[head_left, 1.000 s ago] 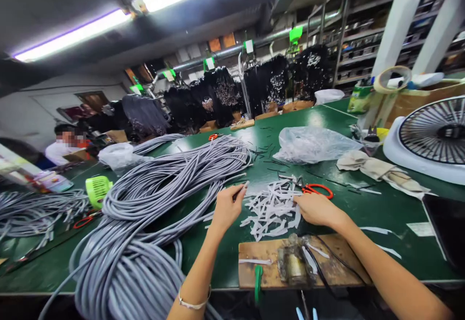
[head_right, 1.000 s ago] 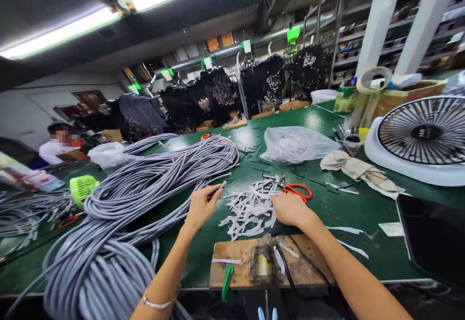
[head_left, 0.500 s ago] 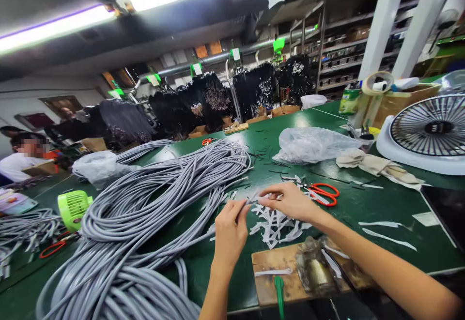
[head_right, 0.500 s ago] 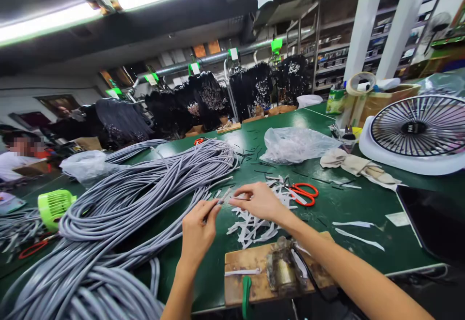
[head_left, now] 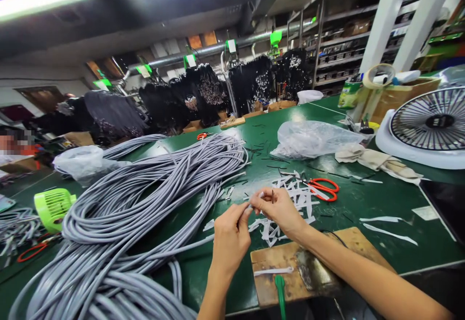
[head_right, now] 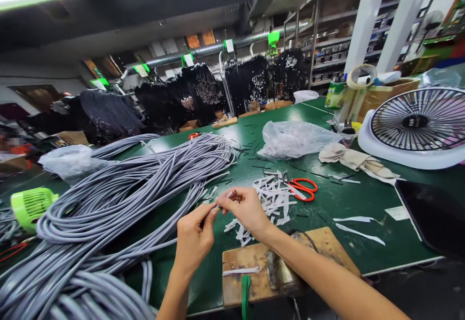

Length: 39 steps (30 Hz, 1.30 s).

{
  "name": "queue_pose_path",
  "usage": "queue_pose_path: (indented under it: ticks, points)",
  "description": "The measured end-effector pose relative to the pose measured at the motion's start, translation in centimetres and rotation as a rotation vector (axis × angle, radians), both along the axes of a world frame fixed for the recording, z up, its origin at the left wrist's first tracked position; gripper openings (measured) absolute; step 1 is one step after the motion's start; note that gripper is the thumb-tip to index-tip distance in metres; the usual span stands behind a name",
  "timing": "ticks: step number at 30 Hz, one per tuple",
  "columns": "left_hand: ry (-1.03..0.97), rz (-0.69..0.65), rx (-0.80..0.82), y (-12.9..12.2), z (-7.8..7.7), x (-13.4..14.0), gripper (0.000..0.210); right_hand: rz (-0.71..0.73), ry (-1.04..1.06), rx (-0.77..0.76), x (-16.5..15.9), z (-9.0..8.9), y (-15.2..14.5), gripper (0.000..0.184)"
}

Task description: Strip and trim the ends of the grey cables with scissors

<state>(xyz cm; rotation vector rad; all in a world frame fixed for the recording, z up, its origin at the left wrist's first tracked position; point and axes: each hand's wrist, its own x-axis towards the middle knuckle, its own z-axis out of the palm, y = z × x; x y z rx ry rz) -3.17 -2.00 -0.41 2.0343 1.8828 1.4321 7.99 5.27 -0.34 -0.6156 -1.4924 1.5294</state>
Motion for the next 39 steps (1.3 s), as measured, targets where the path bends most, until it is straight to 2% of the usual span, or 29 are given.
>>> queue_pose_path:
  ticks: [4,6,7,10,15,21,24,27,31,33,37,39]
  points:
    - [-0.086,0.074,0.014,-0.2,0.3,0.3,0.022,-0.184,-0.187,0.231,0.6,-0.4,-0.1,0.032]
    - [-0.135,0.082,0.028,-0.2,0.4,0.4,0.023,-0.286,-0.286,0.390,1.0,-0.5,-0.2,0.026]
    - [-0.148,0.085,0.029,-0.1,0.4,0.4,0.023,-0.317,-0.325,0.469,1.2,-0.6,-0.3,0.022]
    - [-0.162,0.107,0.028,-0.1,0.4,0.4,0.023,-0.338,-0.398,0.614,1.5,-0.7,-0.5,0.025]
    - [-0.137,0.097,0.019,-0.2,0.4,0.3,0.023,-0.354,-0.447,0.690,1.5,-0.8,-0.8,0.021]
    - [-0.061,0.079,-0.013,-0.2,0.2,0.4,0.022,-0.352,-0.489,0.720,1.5,-0.8,-0.8,0.025]
    - [-0.025,0.049,-0.044,0.0,0.2,0.3,0.023,-0.335,-0.465,0.742,1.6,-0.8,-0.9,0.025]
    - [-0.077,0.039,-0.064,0.1,0.3,0.2,0.023,-0.329,-0.395,0.817,1.7,-0.9,-1.0,0.023]
    - [-0.161,0.061,-0.057,0.1,0.2,0.2,0.021,-0.333,-0.322,0.947,1.7,-1.4,-0.7,0.020]
    - [-0.148,0.079,-0.041,0.0,0.0,0.3,0.021,-0.332,-0.331,0.935,1.6,-1.5,-0.4,0.020]
    - [-0.024,0.132,-0.014,0.4,-0.7,0.4,0.023,-0.406,-0.412,0.801,1.3,-1.1,-0.8,0.026]
    - [-0.006,0.178,-0.035,0.8,-1.1,0.3,0.023,-0.344,-0.369,0.905,1.3,-0.7,-1.6,0.029]
